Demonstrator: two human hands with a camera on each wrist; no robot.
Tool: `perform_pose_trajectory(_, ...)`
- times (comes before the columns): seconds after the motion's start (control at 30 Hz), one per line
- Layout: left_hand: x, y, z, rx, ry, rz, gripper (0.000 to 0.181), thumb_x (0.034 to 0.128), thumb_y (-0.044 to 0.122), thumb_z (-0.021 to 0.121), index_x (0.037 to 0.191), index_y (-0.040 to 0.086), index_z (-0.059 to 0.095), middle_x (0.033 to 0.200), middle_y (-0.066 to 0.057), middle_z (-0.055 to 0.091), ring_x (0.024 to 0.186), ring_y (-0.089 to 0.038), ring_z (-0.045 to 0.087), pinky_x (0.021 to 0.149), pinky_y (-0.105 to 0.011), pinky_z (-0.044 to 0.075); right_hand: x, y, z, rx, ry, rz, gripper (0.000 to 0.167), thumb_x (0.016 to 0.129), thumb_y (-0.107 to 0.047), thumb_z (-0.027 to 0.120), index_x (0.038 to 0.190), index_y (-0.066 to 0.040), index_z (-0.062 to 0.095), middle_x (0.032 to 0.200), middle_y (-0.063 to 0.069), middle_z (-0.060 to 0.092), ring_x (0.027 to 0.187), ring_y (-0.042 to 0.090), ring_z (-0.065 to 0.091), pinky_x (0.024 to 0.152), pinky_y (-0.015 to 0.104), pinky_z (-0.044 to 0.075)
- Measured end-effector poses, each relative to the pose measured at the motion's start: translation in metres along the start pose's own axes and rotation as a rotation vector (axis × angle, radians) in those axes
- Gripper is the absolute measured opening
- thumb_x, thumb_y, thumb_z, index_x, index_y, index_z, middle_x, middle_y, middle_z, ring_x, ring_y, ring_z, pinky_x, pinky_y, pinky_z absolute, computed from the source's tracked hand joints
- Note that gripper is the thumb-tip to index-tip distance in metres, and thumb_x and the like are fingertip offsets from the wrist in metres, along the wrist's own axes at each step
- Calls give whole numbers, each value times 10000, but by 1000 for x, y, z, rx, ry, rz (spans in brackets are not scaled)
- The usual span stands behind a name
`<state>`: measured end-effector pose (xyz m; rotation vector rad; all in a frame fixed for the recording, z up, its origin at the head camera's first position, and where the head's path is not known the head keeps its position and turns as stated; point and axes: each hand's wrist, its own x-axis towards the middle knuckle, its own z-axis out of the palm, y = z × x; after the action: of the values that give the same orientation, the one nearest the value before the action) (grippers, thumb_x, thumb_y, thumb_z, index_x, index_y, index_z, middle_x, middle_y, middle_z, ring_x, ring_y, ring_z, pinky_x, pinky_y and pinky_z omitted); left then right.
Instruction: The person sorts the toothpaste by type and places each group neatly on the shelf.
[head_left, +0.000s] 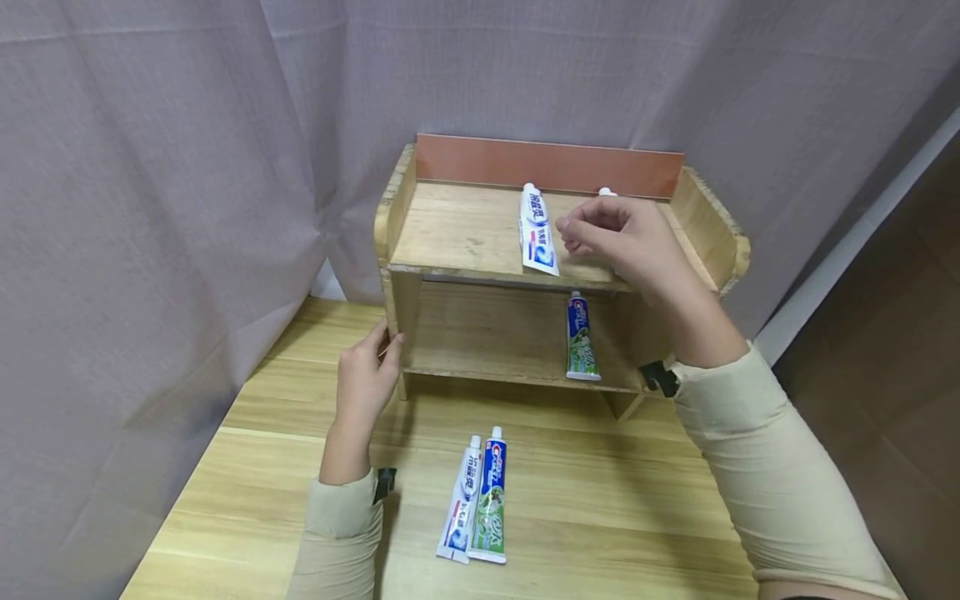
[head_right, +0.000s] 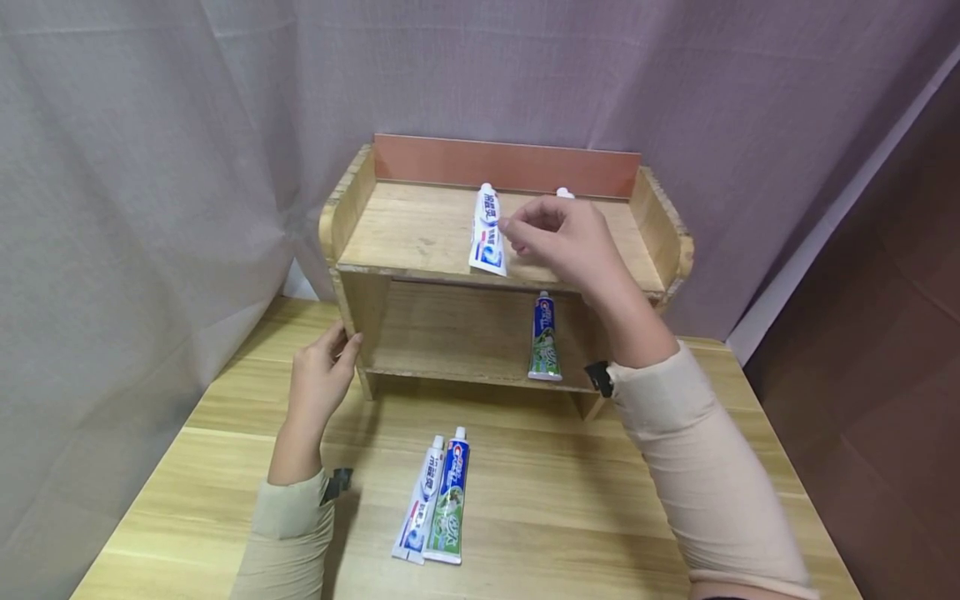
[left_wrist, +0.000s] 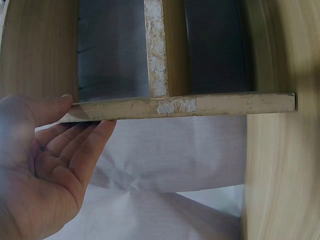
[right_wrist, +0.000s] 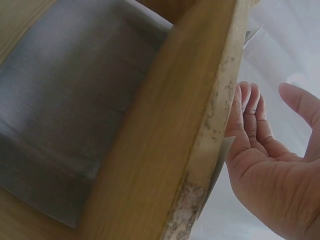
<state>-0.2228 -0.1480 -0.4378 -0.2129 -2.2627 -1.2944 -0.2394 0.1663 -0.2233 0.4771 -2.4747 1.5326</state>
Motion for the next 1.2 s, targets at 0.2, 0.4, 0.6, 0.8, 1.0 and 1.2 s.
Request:
perform_pose_trajectory(0.2, 0, 1, -1, -9, -5, -9, 381, 990, 138, 656, 1338, -12, 613, 1198, -234, 681, 1060, -345, 701, 830, -342, 625, -5, 0, 1, 2, 5, -10, 215, 949, -162, 711, 1038, 34, 710, 920, -1, 733, 814, 145, 693, 721, 209, 610)
perform_pose_trajectory(0.4, -1, 2, 0, -4, -2, -11, 380, 990, 140, 656, 1336, -11, 615, 1190, -233, 686, 1052, -341, 705, 824, -333, 626, -16, 1, 2, 14, 11, 4, 221, 947, -198, 723, 1035, 3, 708, 924, 71, 724, 840, 171, 698, 768, 236, 624)
perform_pose_trajectory(0.6, -1, 1, 0, -13, -5, -5, 371, 989, 125, 655, 1331, -16, 616, 1181, -240, 687, 1042, -346, 708, 815, -324, 625, -28, 1, 5, 39, 16, 5, 240, 935, -235, 745, 1017, -13, 703, 909, 83, 718, 858, 183, 684, 794, 235, 619)
perform_pose_trajectory(0.8, -1, -1, 0, -13, -6, -12, 377, 990, 134, 655, 1334, -15, 614, 1192, -236, 684, 1050, -332, 708, 826, -301, 621, -36, 3, 7, 45, 10, -26, 232, 941, -230, 739, 1014, -11, 705, 906, 80, 720, 857, 189, 686, 795, 227, 612)
perform_pose_trajectory(1.0, -1, 0, -1, -14, -10, -4, 387, 990, 131, 654, 1342, -22, 602, 1194, -243, 680, 1046, -341, 708, 815, -305, 624, -42, 6, 9, 107, 4, -35, 203, 941, -202, 740, 1000, -11, 708, 907, 92, 721, 856, 186, 690, 805, 242, 619)
perform_pose_trajectory(1.2, -1, 1, -1, -12, -3, -6, 384, 988, 131, 657, 1339, -17, 609, 1188, -243, 682, 1042, -343, 709, 816, -317, 626, -48, 6, 10, 117, 8, -29, 208, 941, -203, 740, 1000, -7, 707, 917, 106, 718, 861, 208, 684, 812, 244, 611)
